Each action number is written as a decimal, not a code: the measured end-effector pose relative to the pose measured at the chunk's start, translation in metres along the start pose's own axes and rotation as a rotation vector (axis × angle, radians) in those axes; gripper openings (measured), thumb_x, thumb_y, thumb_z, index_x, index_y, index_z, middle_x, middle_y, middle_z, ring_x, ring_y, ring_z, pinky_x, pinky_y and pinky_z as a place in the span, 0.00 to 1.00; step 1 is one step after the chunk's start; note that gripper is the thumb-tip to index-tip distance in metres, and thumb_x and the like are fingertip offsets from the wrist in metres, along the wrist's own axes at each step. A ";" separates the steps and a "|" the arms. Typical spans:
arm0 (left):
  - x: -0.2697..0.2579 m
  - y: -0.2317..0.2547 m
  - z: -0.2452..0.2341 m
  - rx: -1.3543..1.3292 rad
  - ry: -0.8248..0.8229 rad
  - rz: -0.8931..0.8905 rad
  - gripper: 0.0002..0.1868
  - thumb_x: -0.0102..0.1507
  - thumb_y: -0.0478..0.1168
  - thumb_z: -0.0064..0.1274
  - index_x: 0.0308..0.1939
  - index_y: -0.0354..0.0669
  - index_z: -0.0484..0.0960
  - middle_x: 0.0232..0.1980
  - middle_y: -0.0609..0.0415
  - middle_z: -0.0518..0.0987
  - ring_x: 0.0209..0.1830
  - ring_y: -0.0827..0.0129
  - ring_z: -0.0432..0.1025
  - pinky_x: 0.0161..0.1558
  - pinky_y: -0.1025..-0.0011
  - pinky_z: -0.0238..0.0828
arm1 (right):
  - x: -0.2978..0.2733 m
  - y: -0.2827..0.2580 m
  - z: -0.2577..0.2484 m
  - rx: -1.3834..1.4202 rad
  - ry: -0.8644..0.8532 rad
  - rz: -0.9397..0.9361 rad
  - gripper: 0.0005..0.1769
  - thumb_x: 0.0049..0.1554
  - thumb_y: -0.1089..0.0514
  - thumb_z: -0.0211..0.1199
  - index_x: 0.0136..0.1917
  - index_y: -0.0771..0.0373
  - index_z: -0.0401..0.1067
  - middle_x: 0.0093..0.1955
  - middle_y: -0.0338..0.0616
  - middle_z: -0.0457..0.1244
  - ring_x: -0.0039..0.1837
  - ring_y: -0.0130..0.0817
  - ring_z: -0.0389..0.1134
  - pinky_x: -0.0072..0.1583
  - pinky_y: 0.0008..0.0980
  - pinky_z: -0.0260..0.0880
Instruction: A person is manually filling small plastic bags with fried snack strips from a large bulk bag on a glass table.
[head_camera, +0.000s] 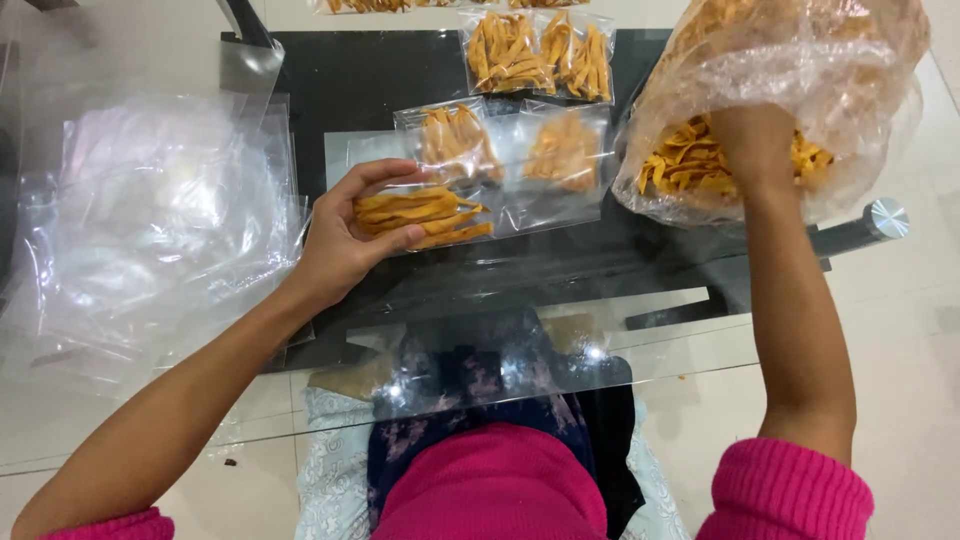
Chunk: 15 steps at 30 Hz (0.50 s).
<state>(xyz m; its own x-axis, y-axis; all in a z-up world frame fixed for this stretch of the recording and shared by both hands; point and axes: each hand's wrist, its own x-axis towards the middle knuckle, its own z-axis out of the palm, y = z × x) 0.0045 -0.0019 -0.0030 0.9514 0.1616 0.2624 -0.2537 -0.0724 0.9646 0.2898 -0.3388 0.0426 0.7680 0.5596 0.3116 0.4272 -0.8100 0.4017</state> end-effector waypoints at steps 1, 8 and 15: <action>0.000 -0.001 0.000 -0.015 0.001 -0.008 0.35 0.58 0.30 0.68 0.67 0.43 0.72 0.64 0.46 0.77 0.68 0.56 0.70 0.64 0.65 0.72 | -0.009 -0.004 -0.005 0.017 0.044 -0.006 0.13 0.68 0.64 0.68 0.39 0.61 0.81 0.31 0.38 0.67 0.32 0.30 0.67 0.36 0.29 0.70; 0.001 0.010 -0.003 0.022 -0.039 -0.008 0.29 0.61 0.36 0.63 0.65 0.43 0.71 0.66 0.47 0.77 0.70 0.60 0.72 0.66 0.66 0.78 | -0.052 -0.009 -0.017 0.122 0.249 -0.035 0.14 0.70 0.64 0.72 0.40 0.63 0.81 0.30 0.39 0.66 0.30 0.26 0.64 0.35 0.26 0.67; -0.001 0.008 -0.002 0.056 -0.034 -0.042 0.29 0.60 0.36 0.64 0.64 0.44 0.72 0.66 0.49 0.76 0.71 0.62 0.71 0.66 0.66 0.78 | -0.100 0.011 -0.120 0.698 0.074 -0.125 0.08 0.67 0.78 0.70 0.59 0.77 0.79 0.56 0.58 0.72 0.47 0.42 0.72 0.47 0.36 0.74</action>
<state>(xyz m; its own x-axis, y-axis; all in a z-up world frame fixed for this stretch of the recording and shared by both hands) 0.0007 -0.0003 0.0049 0.9667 0.1323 0.2193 -0.2037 -0.1218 0.9714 0.1604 -0.3824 0.1188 0.6698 0.6457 0.3666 0.7345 -0.6486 -0.1996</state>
